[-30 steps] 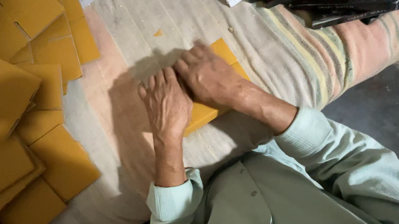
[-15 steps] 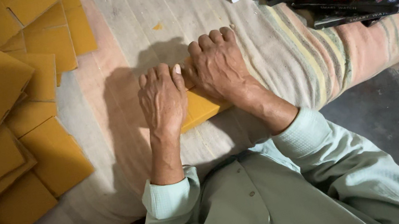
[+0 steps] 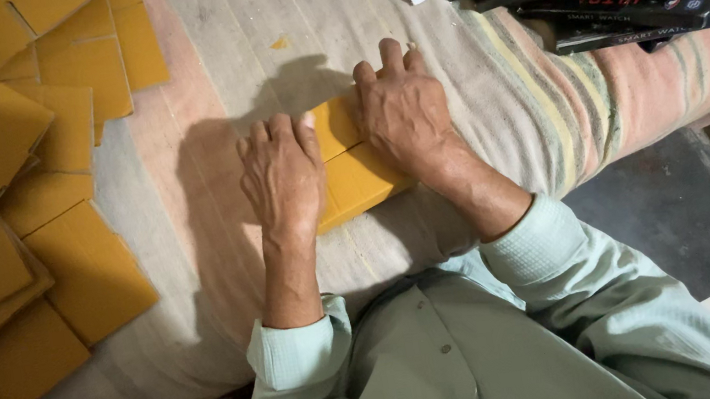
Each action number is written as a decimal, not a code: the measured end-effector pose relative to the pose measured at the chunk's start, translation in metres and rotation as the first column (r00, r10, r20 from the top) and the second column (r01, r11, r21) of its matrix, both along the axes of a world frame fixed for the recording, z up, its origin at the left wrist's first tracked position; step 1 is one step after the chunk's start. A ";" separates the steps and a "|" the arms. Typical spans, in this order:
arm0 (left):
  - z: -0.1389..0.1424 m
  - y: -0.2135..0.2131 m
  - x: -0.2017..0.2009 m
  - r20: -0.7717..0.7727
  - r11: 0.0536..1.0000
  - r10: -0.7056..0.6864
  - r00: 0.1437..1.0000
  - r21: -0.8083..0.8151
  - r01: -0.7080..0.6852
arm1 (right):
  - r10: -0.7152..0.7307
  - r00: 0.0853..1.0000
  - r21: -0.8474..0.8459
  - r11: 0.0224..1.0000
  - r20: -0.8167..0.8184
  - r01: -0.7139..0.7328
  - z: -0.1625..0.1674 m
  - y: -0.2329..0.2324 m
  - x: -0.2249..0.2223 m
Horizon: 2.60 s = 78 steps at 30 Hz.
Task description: The person sits on the floor with a cushioned surface on their lap and folds flat yellow cardboard blanks into boxes, pressing the creases and tucking the flaps to shape each box, then sets the finished box aside and reaches for the next flat blank.
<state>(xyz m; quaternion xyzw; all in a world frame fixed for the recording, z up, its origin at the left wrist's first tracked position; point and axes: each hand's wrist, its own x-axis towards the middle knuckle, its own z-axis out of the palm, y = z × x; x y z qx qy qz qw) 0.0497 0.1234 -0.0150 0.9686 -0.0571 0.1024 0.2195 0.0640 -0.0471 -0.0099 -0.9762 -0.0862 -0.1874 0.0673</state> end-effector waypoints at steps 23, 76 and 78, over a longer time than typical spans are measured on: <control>0.001 0.006 -0.002 -0.157 0.999 0.034 0.987 0.033 -0.029 | -0.037 0.998 0.043 0.998 0.051 0.035 -0.004 -0.008 -0.014; -0.004 0.010 -0.004 -0.030 0.999 -0.049 0.998 -0.012 0.049 | -0.022 0.997 -0.044 0.999 0.073 0.026 0.003 -0.003 -0.016; -0.004 0.010 -0.005 -0.020 0.996 -0.091 0.996 0.003 0.091 | -0.018 0.998 -0.041 0.999 0.053 0.020 0.005 -0.001 -0.016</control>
